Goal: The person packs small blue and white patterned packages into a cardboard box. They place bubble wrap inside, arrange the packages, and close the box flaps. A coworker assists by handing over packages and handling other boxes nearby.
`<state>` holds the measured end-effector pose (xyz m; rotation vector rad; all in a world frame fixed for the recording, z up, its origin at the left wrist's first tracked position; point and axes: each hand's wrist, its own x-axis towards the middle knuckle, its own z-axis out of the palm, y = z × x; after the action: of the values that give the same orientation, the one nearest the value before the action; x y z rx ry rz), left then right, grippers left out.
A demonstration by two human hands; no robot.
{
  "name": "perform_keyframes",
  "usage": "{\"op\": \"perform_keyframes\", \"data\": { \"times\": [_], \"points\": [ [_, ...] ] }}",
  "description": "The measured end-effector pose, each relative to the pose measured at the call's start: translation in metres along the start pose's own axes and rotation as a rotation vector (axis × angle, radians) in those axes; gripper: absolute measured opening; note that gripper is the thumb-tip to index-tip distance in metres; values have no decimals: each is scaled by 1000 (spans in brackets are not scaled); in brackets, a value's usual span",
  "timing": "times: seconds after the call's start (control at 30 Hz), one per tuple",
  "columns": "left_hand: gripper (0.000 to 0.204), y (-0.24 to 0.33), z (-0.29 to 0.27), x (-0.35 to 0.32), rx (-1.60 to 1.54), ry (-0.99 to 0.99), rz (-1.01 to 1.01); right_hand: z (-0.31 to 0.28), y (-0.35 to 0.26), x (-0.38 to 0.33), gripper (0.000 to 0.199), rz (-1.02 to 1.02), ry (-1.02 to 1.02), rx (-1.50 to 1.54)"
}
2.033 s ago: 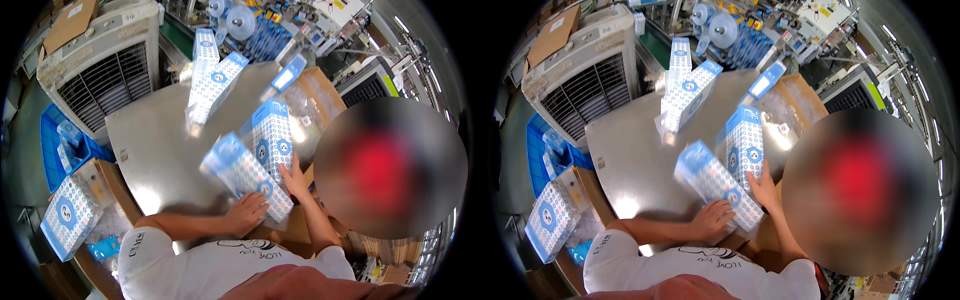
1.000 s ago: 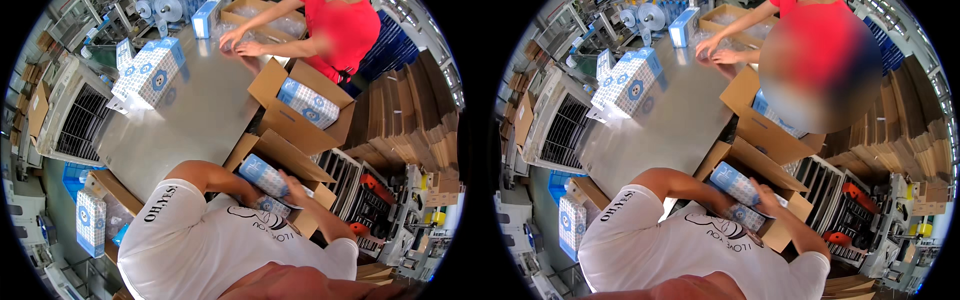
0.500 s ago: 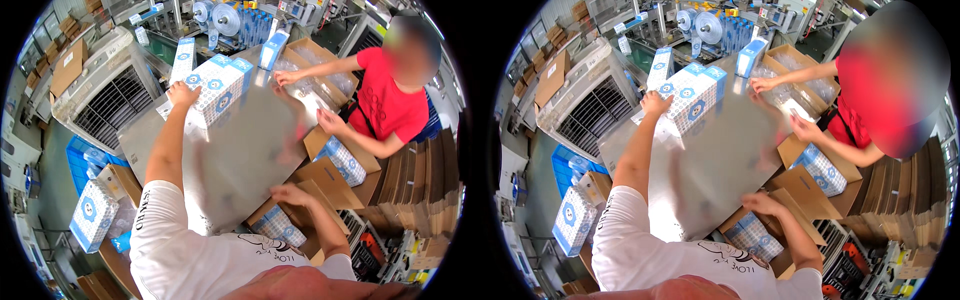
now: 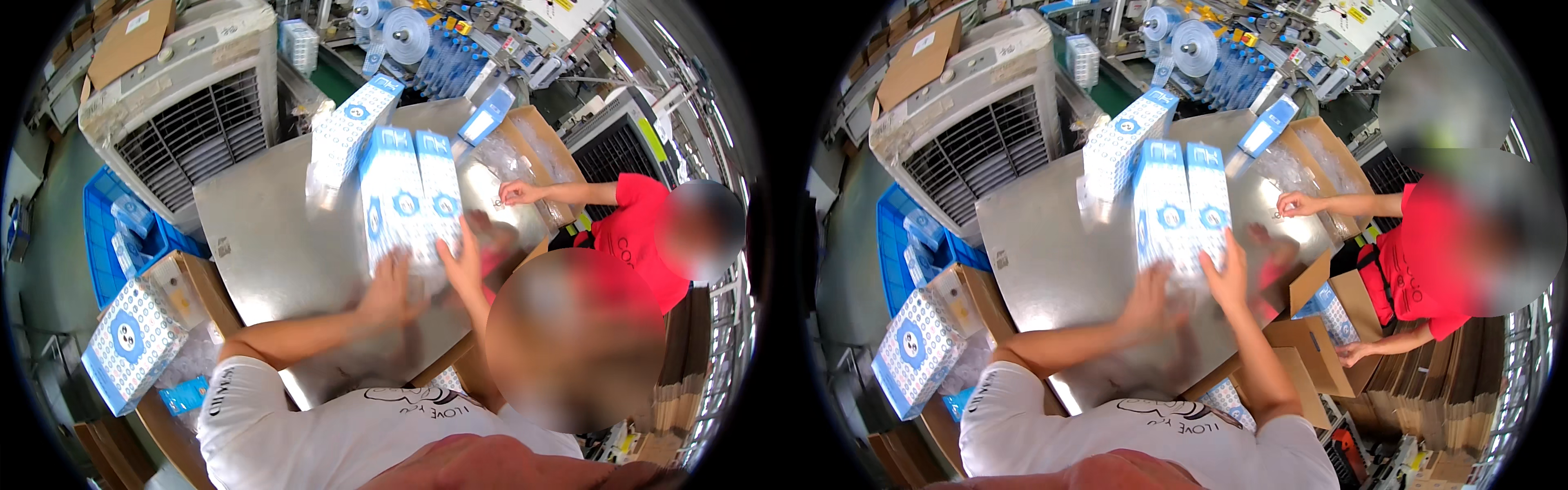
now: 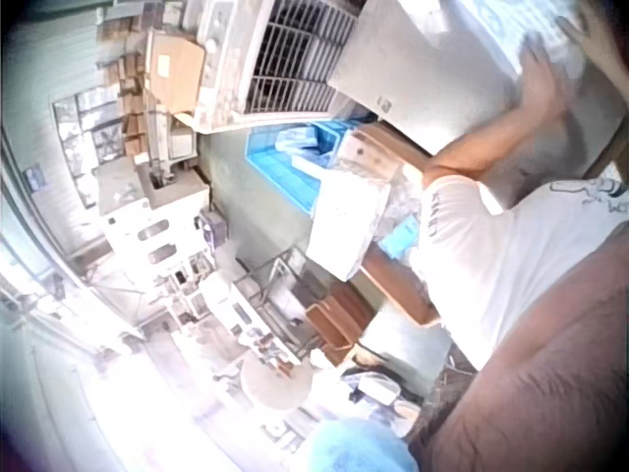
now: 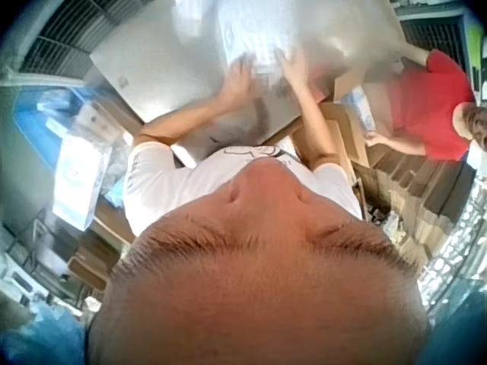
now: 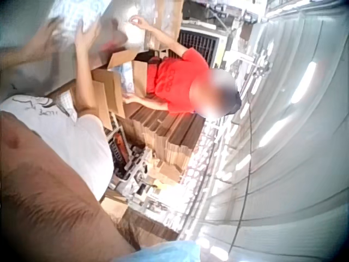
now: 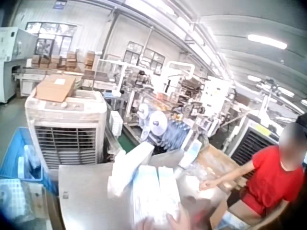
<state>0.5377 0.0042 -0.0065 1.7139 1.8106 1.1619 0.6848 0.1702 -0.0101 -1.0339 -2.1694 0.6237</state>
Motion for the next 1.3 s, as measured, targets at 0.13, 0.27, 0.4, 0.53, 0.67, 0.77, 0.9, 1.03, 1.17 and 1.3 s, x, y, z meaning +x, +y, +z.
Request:
{"op": "perform_keyframes", "data": {
  "times": [0.13, 0.27, 0.4, 0.53, 0.67, 0.77, 0.9, 1.03, 1.17, 1.3],
  "points": [
    [89, 34, -38, -29, 120, -336, 744, -58, -16, -31, 83, 89, -85, -246],
    [88, 14, -31, 38, 519, -793, 534, -16, -30, 15, 101, 98, -265, -199],
    [87, 13, -9, 33, 545, -669, 524, -4, -58, 37, 108, 203, -419, -548],
    [87, 42, 1, 17, 316, -538, 495, -79, -36, 14, 109, -108, -293, -264],
    [95, 143, 16, -12, -176, -456, 604, -208, -66, -51, 110, -454, -113, -345],
    [101, 207, 69, -33, -272, -741, 647, -277, -52, -115, 113, -260, -65, -127],
    [101, 223, 175, -81, 33, -1217, 654, -325, -56, -198, 110, -149, -168, -150],
    [95, 152, 247, -134, 457, -1626, 532, -274, 33, -325, 103, -14, 9, -436],
    [97, 133, 240, -148, 574, -1552, 524, -142, 158, -420, 99, 337, -276, -583],
    [87, 152, 217, -154, 507, -1527, 421, -45, 208, -412, 100, 392, -352, -632]
  ]
}}
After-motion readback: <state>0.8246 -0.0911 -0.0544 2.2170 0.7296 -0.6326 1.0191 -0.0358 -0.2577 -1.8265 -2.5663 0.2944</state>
